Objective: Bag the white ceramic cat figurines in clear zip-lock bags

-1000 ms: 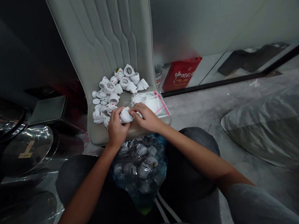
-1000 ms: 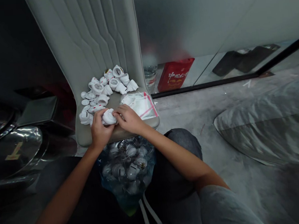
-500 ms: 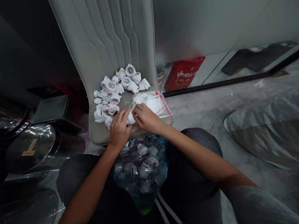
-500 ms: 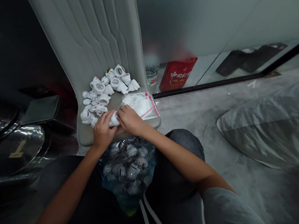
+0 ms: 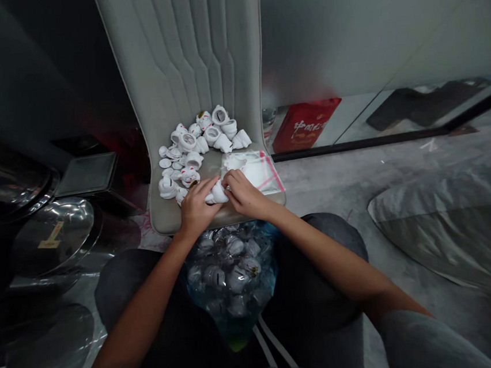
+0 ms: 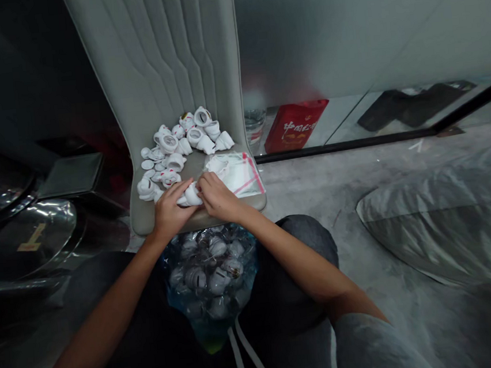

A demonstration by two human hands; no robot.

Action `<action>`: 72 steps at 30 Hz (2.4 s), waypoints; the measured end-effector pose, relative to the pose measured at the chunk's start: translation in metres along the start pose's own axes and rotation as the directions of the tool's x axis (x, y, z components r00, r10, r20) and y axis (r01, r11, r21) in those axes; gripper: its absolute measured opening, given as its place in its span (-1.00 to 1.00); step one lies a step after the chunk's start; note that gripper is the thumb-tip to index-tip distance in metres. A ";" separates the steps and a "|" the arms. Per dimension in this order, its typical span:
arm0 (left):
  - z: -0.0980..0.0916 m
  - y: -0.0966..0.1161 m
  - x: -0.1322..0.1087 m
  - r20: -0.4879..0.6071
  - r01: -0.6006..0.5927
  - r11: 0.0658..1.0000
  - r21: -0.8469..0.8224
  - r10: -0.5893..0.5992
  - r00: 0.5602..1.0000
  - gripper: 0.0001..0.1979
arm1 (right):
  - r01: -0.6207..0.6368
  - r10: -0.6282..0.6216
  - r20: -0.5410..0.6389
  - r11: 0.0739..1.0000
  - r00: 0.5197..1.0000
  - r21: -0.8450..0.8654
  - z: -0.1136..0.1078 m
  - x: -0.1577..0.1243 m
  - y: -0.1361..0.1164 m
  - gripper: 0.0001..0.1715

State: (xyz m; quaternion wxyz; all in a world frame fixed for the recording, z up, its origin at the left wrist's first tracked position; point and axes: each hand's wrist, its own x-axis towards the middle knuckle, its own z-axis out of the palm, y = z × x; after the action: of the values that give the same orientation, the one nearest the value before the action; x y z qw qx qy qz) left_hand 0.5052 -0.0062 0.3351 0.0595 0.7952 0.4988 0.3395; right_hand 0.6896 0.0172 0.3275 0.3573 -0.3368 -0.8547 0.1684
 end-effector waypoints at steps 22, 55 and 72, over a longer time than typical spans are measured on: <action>-0.001 0.000 0.009 0.091 0.016 0.997 -0.081 -0.008 0.996 -0.46 | -0.144 0.139 0.058 0.986 0.989 0.081 -0.014 0.003 0.005 -0.93; 0.008 0.005 0.000 0.135 0.031 0.997 0.076 -0.041 0.990 -0.41 | 0.003 0.016 -0.111 0.986 0.994 0.166 0.003 -0.011 0.011 -0.80; 0.013 0.010 0.019 -0.129 0.034 0.899 -0.436 -0.100 0.987 -0.45 | -0.006 0.064 -0.330 0.985 0.942 0.173 -0.022 0.004 -0.007 -0.81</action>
State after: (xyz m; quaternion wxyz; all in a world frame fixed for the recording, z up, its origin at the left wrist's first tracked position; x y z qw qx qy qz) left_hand 0.5259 0.0077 0.3386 0.2089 0.7171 0.4413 0.4973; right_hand 0.7001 0.0162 0.3482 0.5212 -0.3440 -0.7583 0.1873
